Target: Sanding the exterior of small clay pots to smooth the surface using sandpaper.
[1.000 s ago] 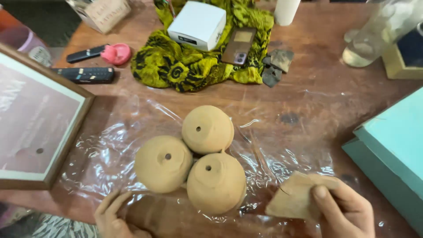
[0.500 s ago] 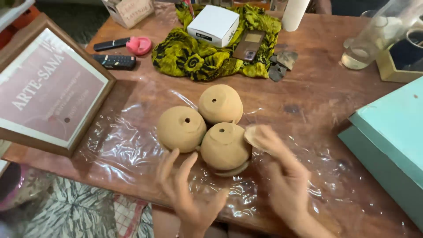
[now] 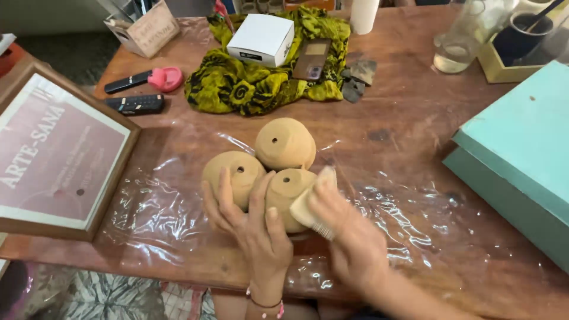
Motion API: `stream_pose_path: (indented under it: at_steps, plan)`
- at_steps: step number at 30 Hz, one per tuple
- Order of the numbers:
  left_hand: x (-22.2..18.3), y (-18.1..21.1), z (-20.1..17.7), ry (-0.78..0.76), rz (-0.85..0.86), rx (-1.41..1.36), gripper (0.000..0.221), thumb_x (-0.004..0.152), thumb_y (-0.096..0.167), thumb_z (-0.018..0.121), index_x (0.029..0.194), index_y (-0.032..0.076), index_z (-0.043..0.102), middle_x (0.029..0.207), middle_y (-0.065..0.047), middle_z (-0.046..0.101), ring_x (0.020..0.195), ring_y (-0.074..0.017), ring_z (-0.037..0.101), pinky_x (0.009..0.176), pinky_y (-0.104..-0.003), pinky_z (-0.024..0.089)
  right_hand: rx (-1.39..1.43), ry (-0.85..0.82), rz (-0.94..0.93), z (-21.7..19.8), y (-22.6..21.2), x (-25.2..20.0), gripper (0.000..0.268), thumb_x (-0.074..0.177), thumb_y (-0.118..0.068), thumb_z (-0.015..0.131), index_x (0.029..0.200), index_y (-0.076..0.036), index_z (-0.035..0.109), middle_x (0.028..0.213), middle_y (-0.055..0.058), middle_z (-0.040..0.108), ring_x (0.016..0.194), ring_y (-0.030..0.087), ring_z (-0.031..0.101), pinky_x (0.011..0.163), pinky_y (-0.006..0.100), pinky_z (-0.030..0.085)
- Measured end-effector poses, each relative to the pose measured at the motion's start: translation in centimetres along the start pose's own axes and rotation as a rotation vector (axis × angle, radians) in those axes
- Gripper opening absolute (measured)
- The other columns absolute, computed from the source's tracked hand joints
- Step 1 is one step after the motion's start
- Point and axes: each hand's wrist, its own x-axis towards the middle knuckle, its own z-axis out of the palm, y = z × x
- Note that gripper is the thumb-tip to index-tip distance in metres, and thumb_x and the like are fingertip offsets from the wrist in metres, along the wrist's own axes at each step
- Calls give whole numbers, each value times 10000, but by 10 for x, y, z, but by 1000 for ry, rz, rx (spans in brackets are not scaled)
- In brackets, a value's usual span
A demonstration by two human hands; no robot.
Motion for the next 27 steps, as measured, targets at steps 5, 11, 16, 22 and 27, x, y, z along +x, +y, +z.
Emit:
stream_pose_path:
  at_steps: [5, 11, 16, 22, 27]
  plan:
    - [1, -2, 7, 41, -9, -27, 587, 1081, 430, 236, 1249, 150, 724, 1592, -156, 321, 1529, -456, 191, 1295, -639, 141, -53, -23, -104, 4, -5, -5, 397, 1078, -56, 353, 1384, 14, 596, 1480, 198, 563, 1410, 371, 559, 1246, 495, 407]
    - [4, -6, 6, 13, -9, -64, 559, 1057, 396, 242, 1249, 152, 707, 1598, -168, 324, 1527, -472, 167, 1287, -639, 117, 19, -66, -87, 2, 6, -13, 406, 1044, -2, 370, 1377, 28, 601, 1521, 263, 510, 1454, 456, 507, 1259, 507, 387]
    - [5, -8, 7, -19, 12, -69, 564, 1066, 410, 242, 1277, 154, 698, 1620, -153, 286, 1546, -472, 140, 1301, -627, 111, -81, -21, -254, 3, 3, -10, 461, 1095, -109, 291, 1273, 0, 701, 1375, 216, 641, 1295, 311, 657, 1198, 502, 468]
    - [4, -6, 8, 20, -14, -63, 579, 1051, 416, 230, 1205, 147, 719, 1606, -158, 294, 1551, -484, 123, 1301, -627, 114, -88, -75, -230, 1, 9, -24, 427, 1088, -63, 332, 1344, -29, 672, 1457, 192, 579, 1418, 396, 517, 1250, 524, 391]
    - [4, 4, 9, 40, -35, -72, 599, 1079, 445, 242, 1191, 107, 724, 1600, -138, 284, 1536, -486, 136, 1295, -644, 126, 4, 17, 129, 2, 9, -23, 475, 965, 93, 422, 1402, 13, 592, 1543, 234, 512, 1436, 335, 557, 1220, 367, 443]
